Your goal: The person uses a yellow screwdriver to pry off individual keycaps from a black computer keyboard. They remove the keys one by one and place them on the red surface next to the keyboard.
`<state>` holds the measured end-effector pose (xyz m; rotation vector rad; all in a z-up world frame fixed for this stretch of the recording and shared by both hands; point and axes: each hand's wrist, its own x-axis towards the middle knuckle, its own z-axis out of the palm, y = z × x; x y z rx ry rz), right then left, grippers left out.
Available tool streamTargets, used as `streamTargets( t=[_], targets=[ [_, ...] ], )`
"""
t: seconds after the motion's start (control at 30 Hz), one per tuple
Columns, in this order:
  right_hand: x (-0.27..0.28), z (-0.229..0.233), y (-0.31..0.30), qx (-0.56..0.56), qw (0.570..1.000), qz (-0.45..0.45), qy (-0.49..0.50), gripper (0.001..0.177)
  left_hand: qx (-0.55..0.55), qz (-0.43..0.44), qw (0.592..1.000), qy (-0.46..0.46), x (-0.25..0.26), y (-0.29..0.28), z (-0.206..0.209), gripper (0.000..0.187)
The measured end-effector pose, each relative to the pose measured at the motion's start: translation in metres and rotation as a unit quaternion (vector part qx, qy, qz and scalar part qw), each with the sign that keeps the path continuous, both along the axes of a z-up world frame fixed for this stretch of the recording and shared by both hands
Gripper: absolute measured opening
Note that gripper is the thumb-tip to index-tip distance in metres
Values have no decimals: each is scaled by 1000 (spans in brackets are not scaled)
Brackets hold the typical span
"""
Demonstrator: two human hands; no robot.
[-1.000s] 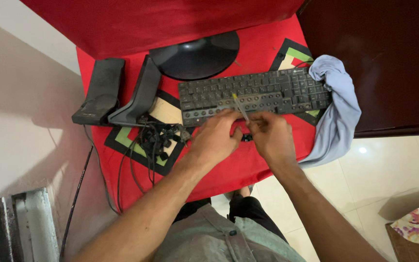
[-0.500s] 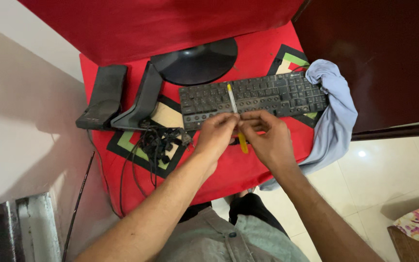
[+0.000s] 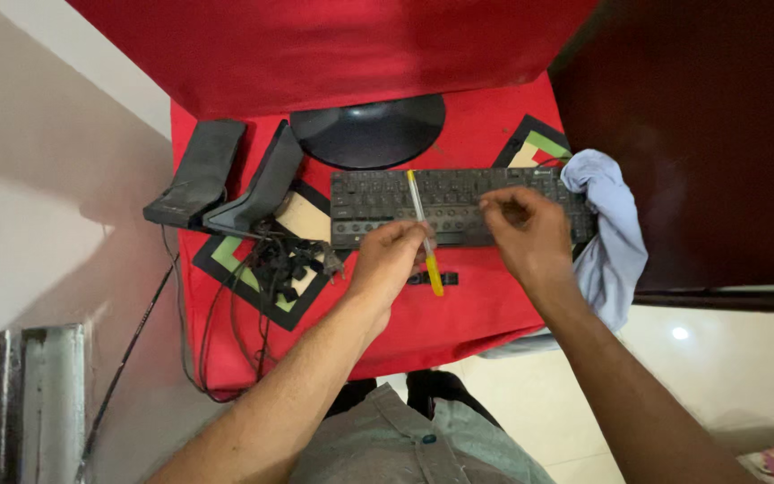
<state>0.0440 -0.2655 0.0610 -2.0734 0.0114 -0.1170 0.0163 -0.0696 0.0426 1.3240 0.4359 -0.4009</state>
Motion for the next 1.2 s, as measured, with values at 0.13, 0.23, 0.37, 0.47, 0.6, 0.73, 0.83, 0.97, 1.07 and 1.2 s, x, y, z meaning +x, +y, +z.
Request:
streamTargets(
  t=[0.13, 0.23, 0.37, 0.47, 0.6, 0.73, 0.83, 0.97, 1.07, 1.2],
  targets=[
    [17, 9, -23, -4, 1000, 15, -17, 14, 21, 26, 999, -14, 6, -18, 2, 26],
    [23, 19, -36, -26, 999, -25, 28, 15, 47, 33, 998, -14, 5, -28, 5, 27],
    [42, 21, -56, -94, 995, -19, -40, 17, 50, 50, 997, -25, 8, -41, 4, 25],
    [57, 17, -72, -110, 992, 15, -67, 18, 41, 67, 996, -52, 8, -50, 0, 25],
    [78, 5, -85, -131, 991, 11, -27, 19, 41, 76, 993, -81, 4, -54, -4, 28],
    [96, -13, -98, -168, 986, 4, -16, 19, 33, 111, 993, -18, 5, -57, -1, 27],
    [109, -21, -108, -181, 983, 20, 0, 19, 37, 127, 991, -5, -3, -54, 3, 27],
    [122, -31, -115, -204, 978, 36, -12, 19, 30, 138, 990, 11, -13, -49, 4, 29],
    [127, -32, -119, -189, 978, 81, -21, 19, 43, 146, 988, 23, -18, -50, 1, 29],
    [137, -30, -112, -214, 973, 87, -14, 21, 20, 162, 986, 21, -23, -47, -5, 27]
  ],
)
